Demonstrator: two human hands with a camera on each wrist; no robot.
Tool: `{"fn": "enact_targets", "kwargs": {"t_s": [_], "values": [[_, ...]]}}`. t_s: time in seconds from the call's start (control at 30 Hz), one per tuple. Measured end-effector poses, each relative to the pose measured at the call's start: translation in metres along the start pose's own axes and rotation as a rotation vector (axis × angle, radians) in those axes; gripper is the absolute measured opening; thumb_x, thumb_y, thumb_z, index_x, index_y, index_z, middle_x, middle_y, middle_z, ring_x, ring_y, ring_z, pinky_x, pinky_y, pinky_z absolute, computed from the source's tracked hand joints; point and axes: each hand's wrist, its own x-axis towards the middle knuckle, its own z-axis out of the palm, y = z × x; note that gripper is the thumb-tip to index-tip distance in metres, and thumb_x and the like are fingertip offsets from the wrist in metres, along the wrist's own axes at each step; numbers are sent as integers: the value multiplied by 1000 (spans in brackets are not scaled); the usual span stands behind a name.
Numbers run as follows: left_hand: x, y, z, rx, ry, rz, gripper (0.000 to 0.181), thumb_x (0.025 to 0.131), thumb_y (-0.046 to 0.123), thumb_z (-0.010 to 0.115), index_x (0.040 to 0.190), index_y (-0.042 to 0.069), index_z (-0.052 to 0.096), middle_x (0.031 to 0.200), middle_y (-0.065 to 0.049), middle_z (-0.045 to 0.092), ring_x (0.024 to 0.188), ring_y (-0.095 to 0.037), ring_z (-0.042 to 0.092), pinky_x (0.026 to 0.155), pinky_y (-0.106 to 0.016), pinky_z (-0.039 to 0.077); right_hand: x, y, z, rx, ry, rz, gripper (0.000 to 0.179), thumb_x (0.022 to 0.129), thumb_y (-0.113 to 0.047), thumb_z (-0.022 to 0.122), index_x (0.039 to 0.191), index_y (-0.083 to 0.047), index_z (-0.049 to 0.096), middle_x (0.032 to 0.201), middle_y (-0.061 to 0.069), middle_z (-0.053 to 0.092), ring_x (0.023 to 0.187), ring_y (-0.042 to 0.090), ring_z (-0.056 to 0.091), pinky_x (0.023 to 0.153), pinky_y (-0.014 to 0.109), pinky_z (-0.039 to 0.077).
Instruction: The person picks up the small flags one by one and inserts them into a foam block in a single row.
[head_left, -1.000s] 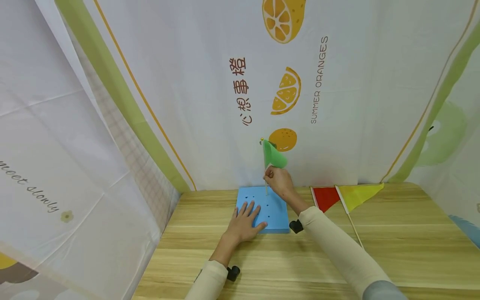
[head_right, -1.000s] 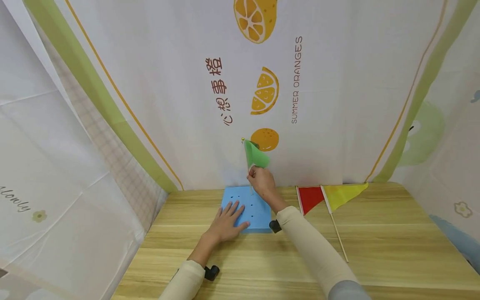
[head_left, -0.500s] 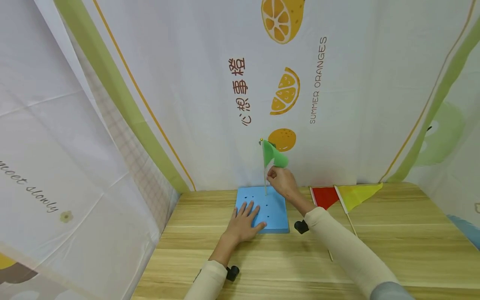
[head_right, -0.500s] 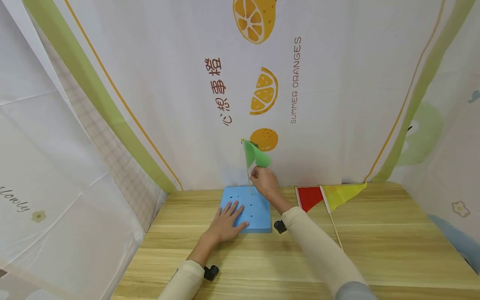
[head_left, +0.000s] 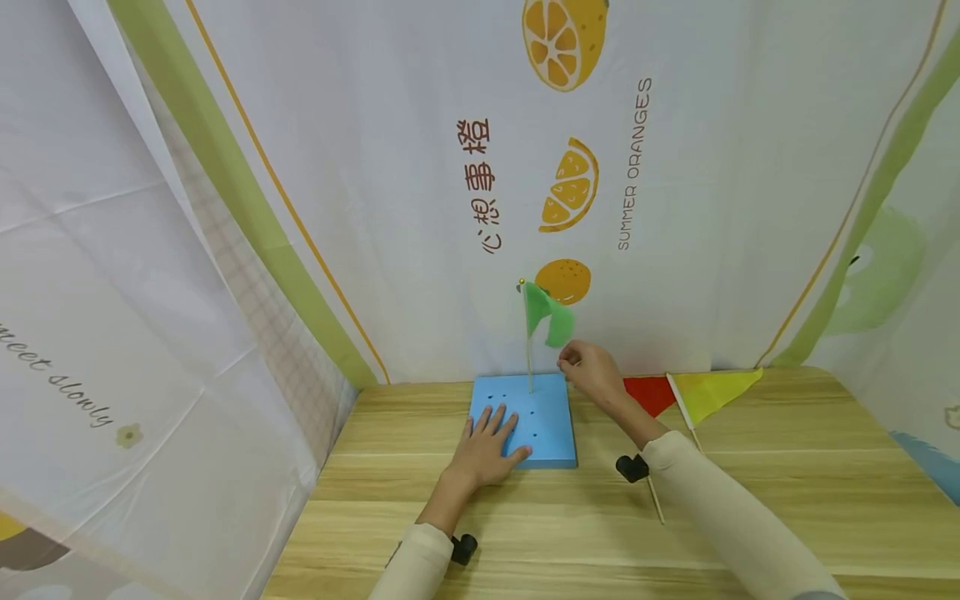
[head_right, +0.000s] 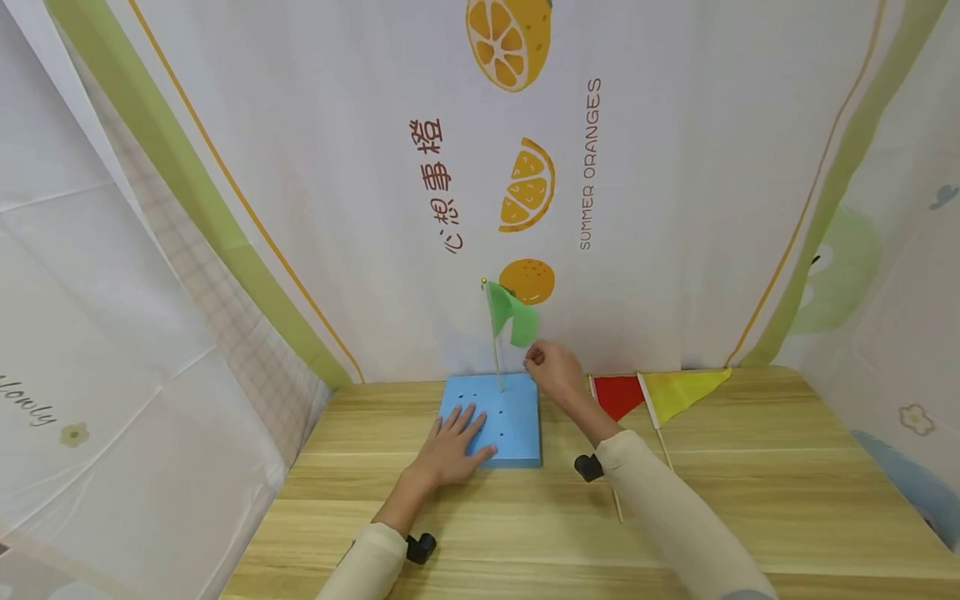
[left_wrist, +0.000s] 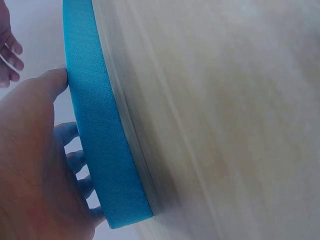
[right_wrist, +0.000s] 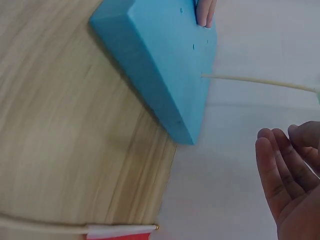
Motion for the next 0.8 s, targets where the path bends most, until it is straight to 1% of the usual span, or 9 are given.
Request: {"fn": "enact_targets", "kwargs": {"t_s": [0.07,0.17,0.23,0.47,0.63,0.73,0.8], "values": [[-1,1,0,-5,-1,0,77,96,69,33,157,21,27,165,-7,18,153,-34,13,121,-59,14,-5,5,-5,9,-9,13,12,95,-21,62,99,-11,66,93,9,71,73,22,69,60,28,55],[0,1,0,-11,-3,-2,77,96,68,34,157,20,27,165,-7,18,153,-34,13,121,-60,14,-12,11,-12,24,-23,28,11,95,-19,62,99,-10,66,92,14,71,69,21,66,58,28,54],[0,1,0,-10,-7,-5,77,96,68,34,157,21,27,165,-7,17,153,-34,12,121,-60,13,-18,16,-17,34,-30,39,10,95,-20,62,99,-10,65,93,15,72,70,23,67,58,28,54],[0,1,1,-16,-13,-11,77,97,68,34,157,22,25,166,-6,15,154,-33,10,122,-59,11,-35,39,-35,43,-20,47,12,97,-19,62,101,-10,67,90,11,72,70,17,68,56,27,55],[0,1,1,-14,-4,-5,77,96,68,35,157,20,26,165,-7,17,153,-34,12,121,-60,12,-45,52,-46,31,-24,42,13,97,-19,62,100,-8,68,89,12,72,73,27,70,57,28,56],[0,1,1,-10,-4,-4,77,97,68,34,157,21,25,165,-7,16,153,-34,12,121,-59,12,-52,61,-51,-1,-20,32,11,97,-18,61,94,-9,68,86,11,72,71,26,68,56,28,53],[0,1,0,-9,-3,-2,78,96,68,34,157,20,26,165,-8,17,153,-34,12,121,-60,13,-56,66,-54,-34,-16,12,11,96,-18,61,93,-11,68,85,9,72,69,21,66,57,28,51]]}}
